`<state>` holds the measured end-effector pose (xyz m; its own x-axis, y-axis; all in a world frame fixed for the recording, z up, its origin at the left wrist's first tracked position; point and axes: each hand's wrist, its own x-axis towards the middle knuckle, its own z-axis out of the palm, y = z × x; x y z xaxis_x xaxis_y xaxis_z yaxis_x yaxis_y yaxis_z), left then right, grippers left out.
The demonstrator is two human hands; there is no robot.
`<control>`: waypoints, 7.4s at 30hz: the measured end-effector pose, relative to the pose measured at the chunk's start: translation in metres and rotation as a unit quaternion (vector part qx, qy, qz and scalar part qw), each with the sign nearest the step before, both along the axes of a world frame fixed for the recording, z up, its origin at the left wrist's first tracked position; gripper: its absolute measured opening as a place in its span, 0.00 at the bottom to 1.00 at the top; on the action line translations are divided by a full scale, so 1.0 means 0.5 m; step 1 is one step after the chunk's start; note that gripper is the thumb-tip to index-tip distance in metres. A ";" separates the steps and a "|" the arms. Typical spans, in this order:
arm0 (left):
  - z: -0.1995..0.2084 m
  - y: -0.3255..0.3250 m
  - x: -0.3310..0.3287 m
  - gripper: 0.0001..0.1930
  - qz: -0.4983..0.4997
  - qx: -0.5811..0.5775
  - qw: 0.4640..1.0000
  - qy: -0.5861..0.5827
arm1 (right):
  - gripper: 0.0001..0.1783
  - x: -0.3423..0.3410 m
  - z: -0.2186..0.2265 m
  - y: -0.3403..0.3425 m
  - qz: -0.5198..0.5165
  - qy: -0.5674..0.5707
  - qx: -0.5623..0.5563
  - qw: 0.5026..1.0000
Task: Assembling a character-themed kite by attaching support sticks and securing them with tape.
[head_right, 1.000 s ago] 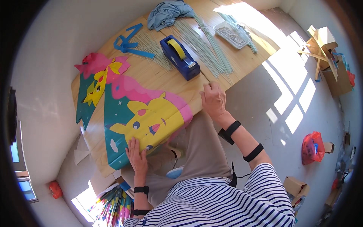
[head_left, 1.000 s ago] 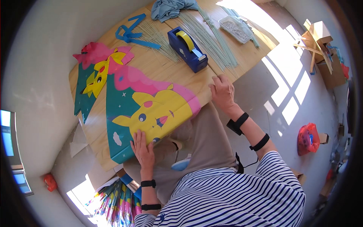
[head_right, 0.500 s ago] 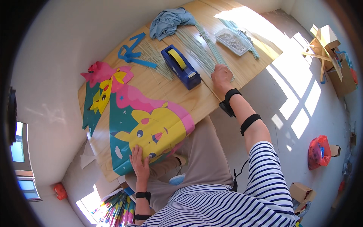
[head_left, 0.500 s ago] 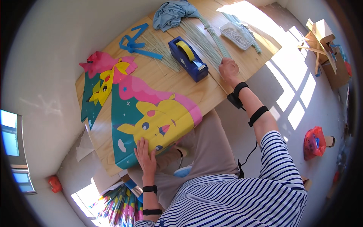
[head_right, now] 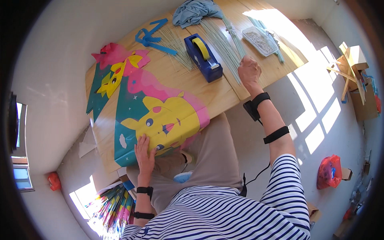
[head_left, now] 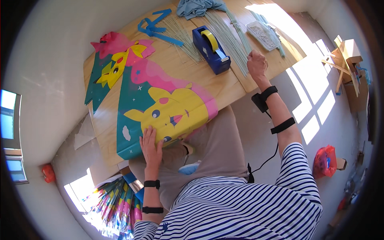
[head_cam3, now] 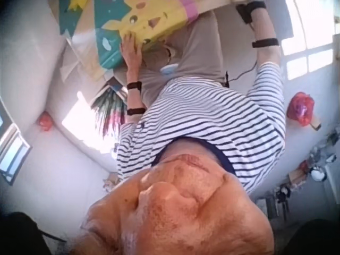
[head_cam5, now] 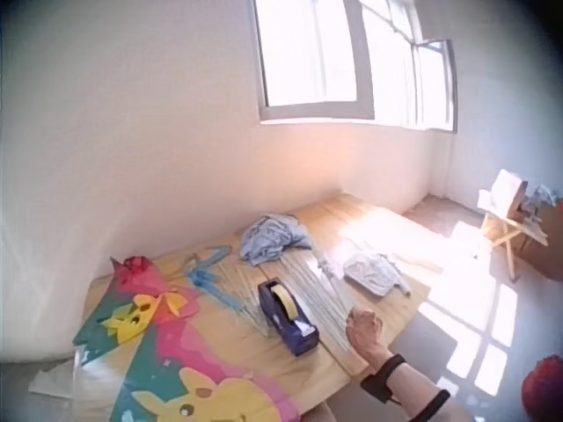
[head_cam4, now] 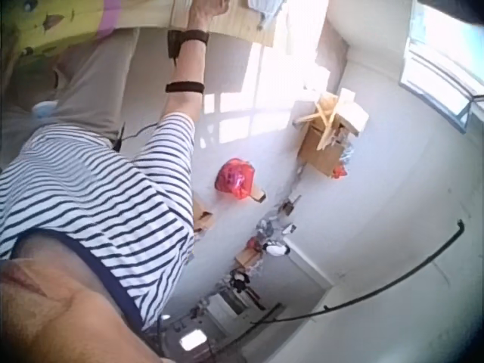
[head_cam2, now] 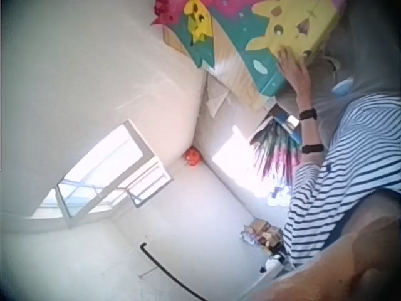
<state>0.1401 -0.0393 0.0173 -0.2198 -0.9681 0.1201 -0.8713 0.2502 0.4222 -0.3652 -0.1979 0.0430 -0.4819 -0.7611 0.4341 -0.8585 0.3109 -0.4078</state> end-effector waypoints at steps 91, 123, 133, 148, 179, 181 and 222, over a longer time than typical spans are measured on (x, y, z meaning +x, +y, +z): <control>-0.005 -0.063 0.059 0.04 0.039 -0.109 0.992 0.047 | 0.17 0.446 -0.064 0.288 0.374 0.018 -0.005 0.927; -0.009 -0.063 0.050 0.05 0.044 -0.115 0.991 0.045 | 0.35 0.527 -0.069 0.314 0.410 0.079 0.092 0.904; -0.003 -0.043 0.056 0.05 0.075 -0.126 0.988 0.055 | 0.39 0.536 -0.061 0.316 0.410 0.084 0.112 0.901; -0.017 -0.065 0.053 0.04 0.032 -0.152 0.988 -0.012 | 0.40 0.535 -0.062 0.316 0.419 0.078 0.114 0.897; -0.008 -0.044 0.080 0.04 0.079 -0.146 0.986 0.017 | 0.36 0.529 -0.075 0.315 0.417 0.060 0.095 0.902; -0.004 -0.049 0.071 0.04 0.077 -0.148 0.986 0.016 | 0.34 0.528 -0.069 0.317 0.415 0.056 0.085 0.904; 0.167 0.053 -0.039 0.04 -0.035 -0.104 0.993 0.052 | 0.11 0.020 -0.032 0.039 -0.027 -0.088 0.160 0.983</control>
